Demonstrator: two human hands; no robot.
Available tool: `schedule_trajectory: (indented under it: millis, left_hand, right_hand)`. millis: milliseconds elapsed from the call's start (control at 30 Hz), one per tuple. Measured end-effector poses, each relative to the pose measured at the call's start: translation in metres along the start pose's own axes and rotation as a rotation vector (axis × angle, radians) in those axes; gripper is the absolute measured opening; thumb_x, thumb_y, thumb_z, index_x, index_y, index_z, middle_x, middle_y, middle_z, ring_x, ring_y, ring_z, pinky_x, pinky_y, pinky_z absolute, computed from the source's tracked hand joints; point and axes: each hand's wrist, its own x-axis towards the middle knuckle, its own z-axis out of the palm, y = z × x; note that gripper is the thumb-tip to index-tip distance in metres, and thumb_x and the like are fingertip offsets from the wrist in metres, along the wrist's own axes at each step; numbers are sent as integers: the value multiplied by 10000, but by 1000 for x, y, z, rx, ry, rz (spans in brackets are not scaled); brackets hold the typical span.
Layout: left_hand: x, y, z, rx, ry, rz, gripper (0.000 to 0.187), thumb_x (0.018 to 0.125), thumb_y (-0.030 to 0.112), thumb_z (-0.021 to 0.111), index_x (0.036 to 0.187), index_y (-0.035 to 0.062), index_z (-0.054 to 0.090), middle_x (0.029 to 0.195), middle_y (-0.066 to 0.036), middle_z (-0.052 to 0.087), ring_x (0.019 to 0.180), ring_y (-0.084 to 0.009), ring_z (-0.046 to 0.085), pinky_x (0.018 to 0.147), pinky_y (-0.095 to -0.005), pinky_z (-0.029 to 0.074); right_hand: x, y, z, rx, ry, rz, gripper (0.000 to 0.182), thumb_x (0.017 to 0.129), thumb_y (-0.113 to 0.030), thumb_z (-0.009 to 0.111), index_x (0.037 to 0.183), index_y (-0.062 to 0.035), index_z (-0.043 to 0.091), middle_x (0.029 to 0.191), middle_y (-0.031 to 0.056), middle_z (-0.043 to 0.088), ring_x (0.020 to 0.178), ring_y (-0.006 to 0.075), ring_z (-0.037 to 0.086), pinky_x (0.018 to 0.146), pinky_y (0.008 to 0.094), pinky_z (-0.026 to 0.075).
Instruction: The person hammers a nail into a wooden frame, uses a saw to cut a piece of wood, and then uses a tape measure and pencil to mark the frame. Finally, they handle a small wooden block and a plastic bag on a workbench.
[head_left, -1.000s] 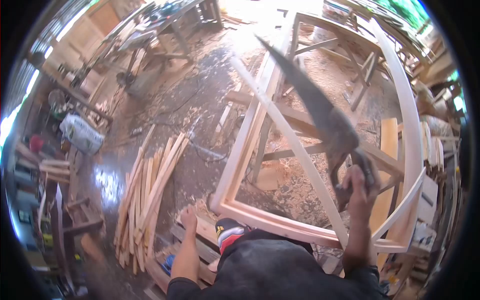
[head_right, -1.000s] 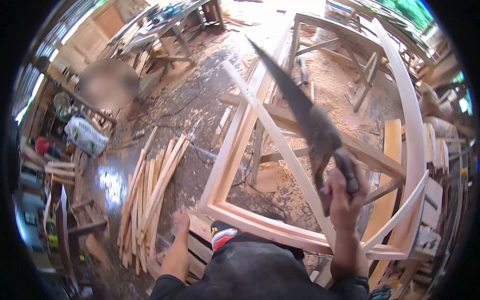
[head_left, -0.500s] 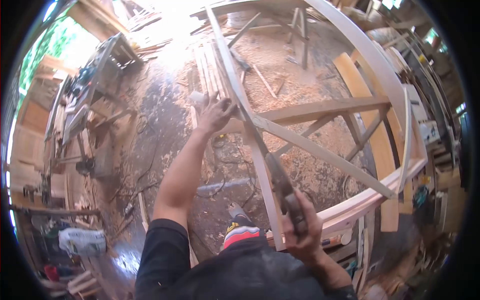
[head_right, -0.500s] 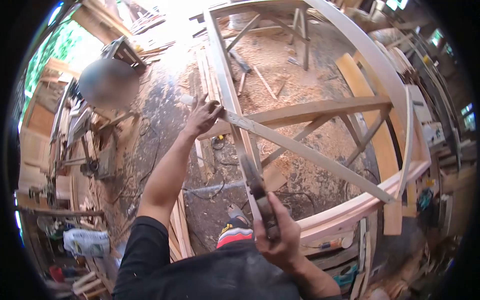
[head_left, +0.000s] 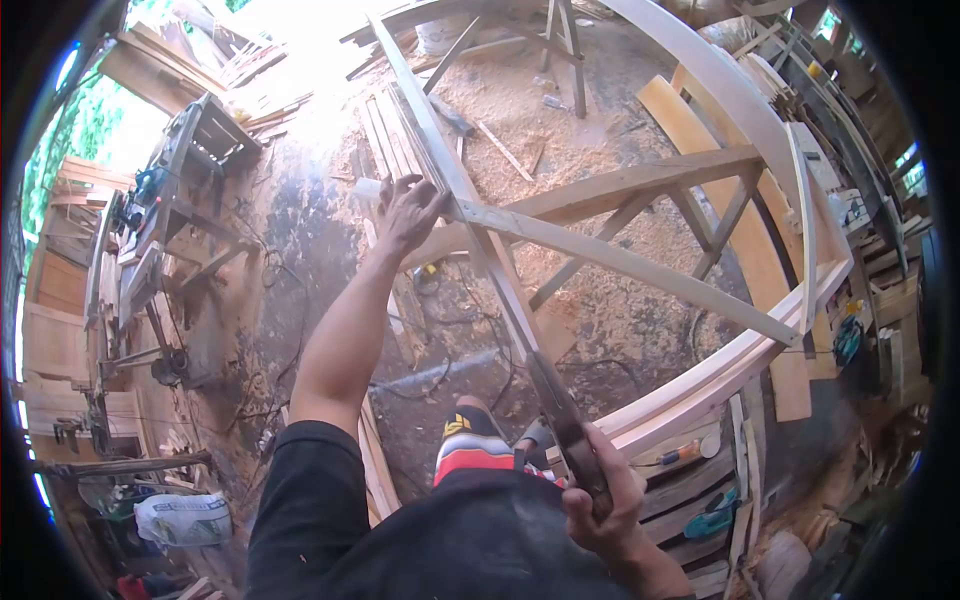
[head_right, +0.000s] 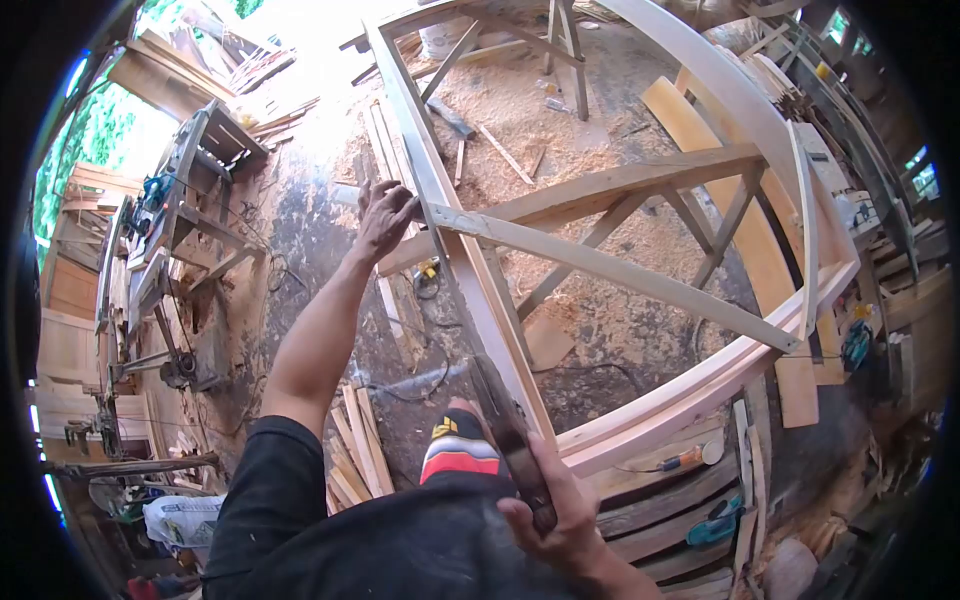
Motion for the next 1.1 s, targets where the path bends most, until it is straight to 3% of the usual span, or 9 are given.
schedule_trajectory:
  millis: [133, 233, 333, 500, 667, 800, 867, 1000, 1100]
  left_hand:
    - [-2, 11, -11, -68, -70, -77, 461, 946, 525, 488, 1004, 115, 689, 1209, -136, 614, 1342, -285, 384, 1185, -493, 64]
    - [-2, 3, -2, -82, -48, -82, 478, 948, 538, 482, 983, 106, 683, 1202, -157, 613, 1362, -262, 356, 1195, -479, 41]
    - [-3, 17, -18, -131, -108, -110, 489, 944, 539, 488, 1021, 98, 684, 1300, -157, 557, 1385, -343, 307, 1198, -481, 26]
    - [-1, 3, 1, -48, -47, -216, 500, 915, 600, 507, 1079, 165, 692, 1439, -79, 452, 1439, -397, 185, 1162, -589, 138]
    - [1, -5, 1, 2, -126, -232, 485, 908, 610, 495, 1125, 211, 667, 1451, -67, 447, 1448, -427, 152, 1132, -639, 171]
    - [10, -32, 13, 118, -195, 85, 446, 963, 513, 392, 1102, 181, 655, 1373, -91, 537, 1428, -397, 266, 1108, -690, 124]
    - [2, 36, -32, 173, -105, -245, 482, 965, 427, 321, 997, 121, 692, 1189, -125, 656, 1312, -330, 450, 1132, -595, 156]
    - [32, 20, -32, 176, -355, -213, 504, 932, 421, 337, 884, 122, 739, 927, -140, 725, 1012, -310, 641, 1021, -443, 325]
    - [30, 0, -18, 174, -209, -103, 494, 901, 435, 371, 848, 121, 749, 827, -124, 720, 852, -311, 665, 927, -427, 365]
  right_hand:
    - [54, 10, 33, 96, 77, 88, 480, 916, -125, 634, 1307, 116, 494, 947, 237, 701, 780, 326, 722, 667, 381, 563]
    - [85, 5, 48, -56, 114, -43, 426, 936, -76, 548, 1327, 87, 501, 906, 183, 701, 758, 205, 695, 661, 325, 549]
    - [33, 0, 30, -72, 151, -41, 464, 912, -110, 601, 1302, 122, 504, 940, 218, 711, 827, 321, 730, 694, 375, 571]
    - [22, -23, 9, -96, 87, -89, 482, 925, -110, 571, 1317, 154, 478, 1066, 232, 703, 939, 300, 725, 814, 361, 569]
    - [139, 10, 79, -31, 147, 36, 414, 932, -108, 588, 1318, 33, 540, 883, 229, 675, 739, 218, 686, 647, 378, 522]
    - [39, 14, 41, -115, 225, -197, 433, 934, -118, 571, 1304, 102, 524, 921, 194, 704, 723, 232, 699, 675, 334, 554]
    - [-36, -27, -5, -208, 34, 19, 478, 952, -176, 501, 1297, 154, 494, 1027, 236, 704, 880, 320, 731, 747, 362, 578]
    - [-6, -28, -2, -105, 147, -90, 438, 919, -123, 521, 1236, 179, 526, 1062, 300, 679, 915, 380, 719, 780, 362, 577]
    - [123, 33, 68, 5, 183, -55, 337, 929, -106, 577, 1236, 33, 595, 845, 208, 673, 678, 255, 671, 626, 364, 521]
